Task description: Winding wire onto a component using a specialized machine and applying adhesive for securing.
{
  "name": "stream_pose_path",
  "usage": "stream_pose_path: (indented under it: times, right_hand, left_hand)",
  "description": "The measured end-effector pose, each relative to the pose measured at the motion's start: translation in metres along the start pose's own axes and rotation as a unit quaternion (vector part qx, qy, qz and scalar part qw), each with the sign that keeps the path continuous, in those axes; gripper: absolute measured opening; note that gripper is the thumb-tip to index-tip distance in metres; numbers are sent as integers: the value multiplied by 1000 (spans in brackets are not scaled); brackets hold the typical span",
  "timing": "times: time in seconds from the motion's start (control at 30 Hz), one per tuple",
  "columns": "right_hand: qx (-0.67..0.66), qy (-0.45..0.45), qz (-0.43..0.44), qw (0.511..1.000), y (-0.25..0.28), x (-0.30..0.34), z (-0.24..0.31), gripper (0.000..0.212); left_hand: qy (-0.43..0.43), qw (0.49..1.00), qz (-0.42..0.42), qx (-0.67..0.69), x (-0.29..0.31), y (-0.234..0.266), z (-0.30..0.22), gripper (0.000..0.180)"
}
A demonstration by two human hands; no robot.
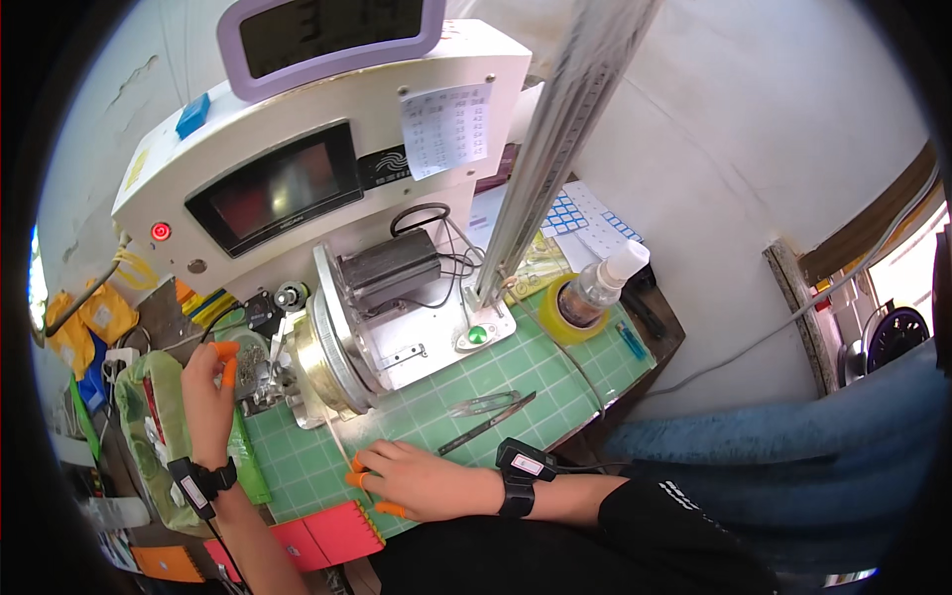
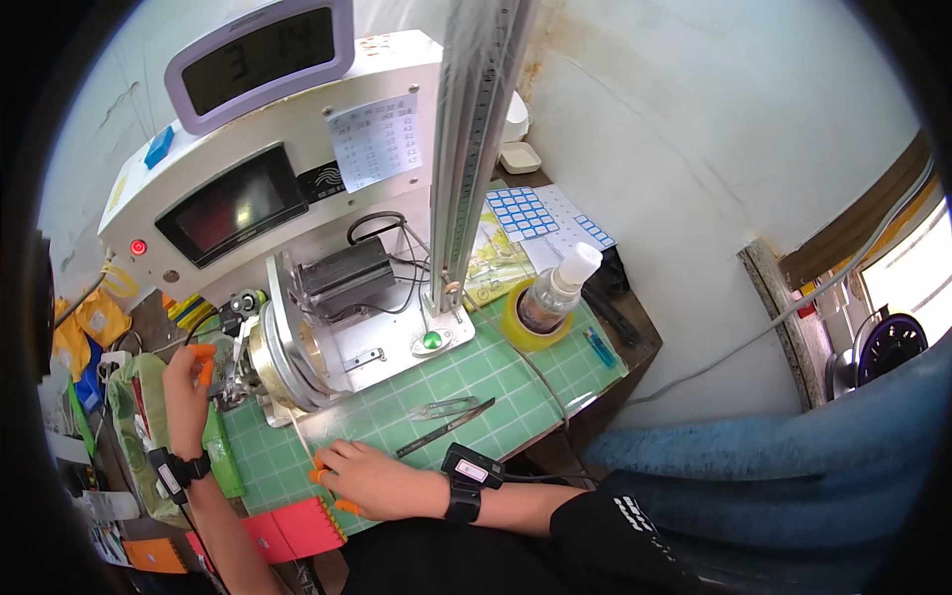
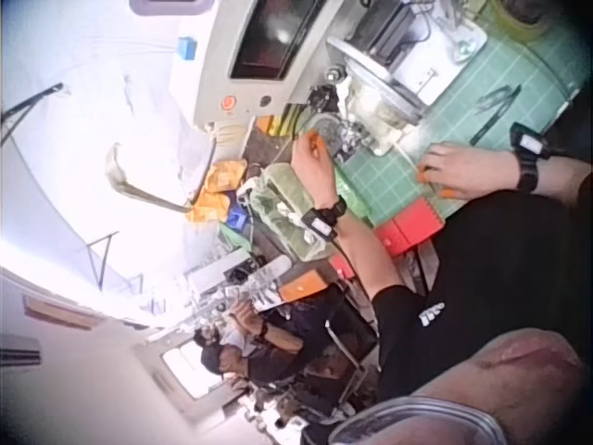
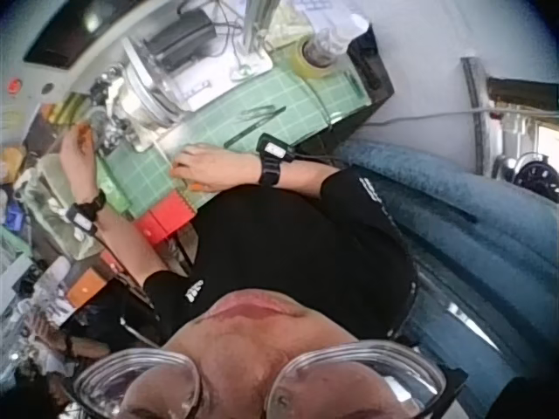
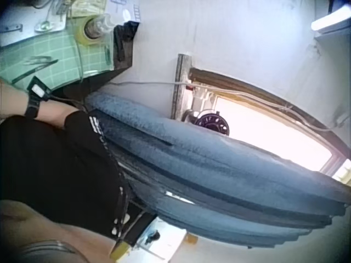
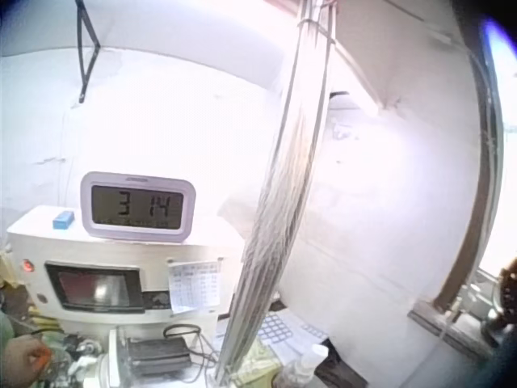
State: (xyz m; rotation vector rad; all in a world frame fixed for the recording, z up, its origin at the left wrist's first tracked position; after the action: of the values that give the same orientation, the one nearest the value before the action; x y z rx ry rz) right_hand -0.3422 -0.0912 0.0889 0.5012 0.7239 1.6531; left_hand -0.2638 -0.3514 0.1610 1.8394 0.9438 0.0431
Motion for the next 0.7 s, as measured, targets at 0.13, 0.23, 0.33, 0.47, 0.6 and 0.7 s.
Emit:
stream_pose_path:
  times: [0.13, 0.23, 0.33, 0.47, 0.6, 0.7]
  right_hand:
    - [-36, 18, -7, 999, -1, 2, -1, 60]
    - [-79, 45, -29, 995, 8, 3, 2, 59]
    - [-88, 41, -14, 995, 9, 5, 1, 59]
    - [-119, 34, 24, 992, 5, 4, 1, 61]
    - [-119, 31, 31, 992, 8, 3, 0, 59]
    - [-116, 25, 15, 993, 18, 6, 4, 57]
  left_hand:
    - [-14, 1000, 8, -2, 0, -4, -6, 23]
    - [-25, 999, 2, 34, -2, -4, -6, 25]
    - [-4, 998, 5, 70, -3, -6, -1, 25]
    - [45, 995, -2, 87, 4, 0, 14, 25]
    - [82, 988, -24, 128, 8, 4, 26, 22]
    - [85, 986, -35, 140, 2, 6, 17, 19]
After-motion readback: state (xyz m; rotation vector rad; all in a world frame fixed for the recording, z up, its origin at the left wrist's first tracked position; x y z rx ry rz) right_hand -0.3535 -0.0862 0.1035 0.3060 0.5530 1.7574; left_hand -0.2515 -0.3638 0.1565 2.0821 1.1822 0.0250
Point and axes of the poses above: each hand's wrist, its own x-axis away from the middle knuckle, its own y-axis out of the back of the hand, z = x × y, the point moved 10 cm from there along -x, towards the middle knuckle, and after that the axes turned 5 degrees about -y, right-handed, at the moved point
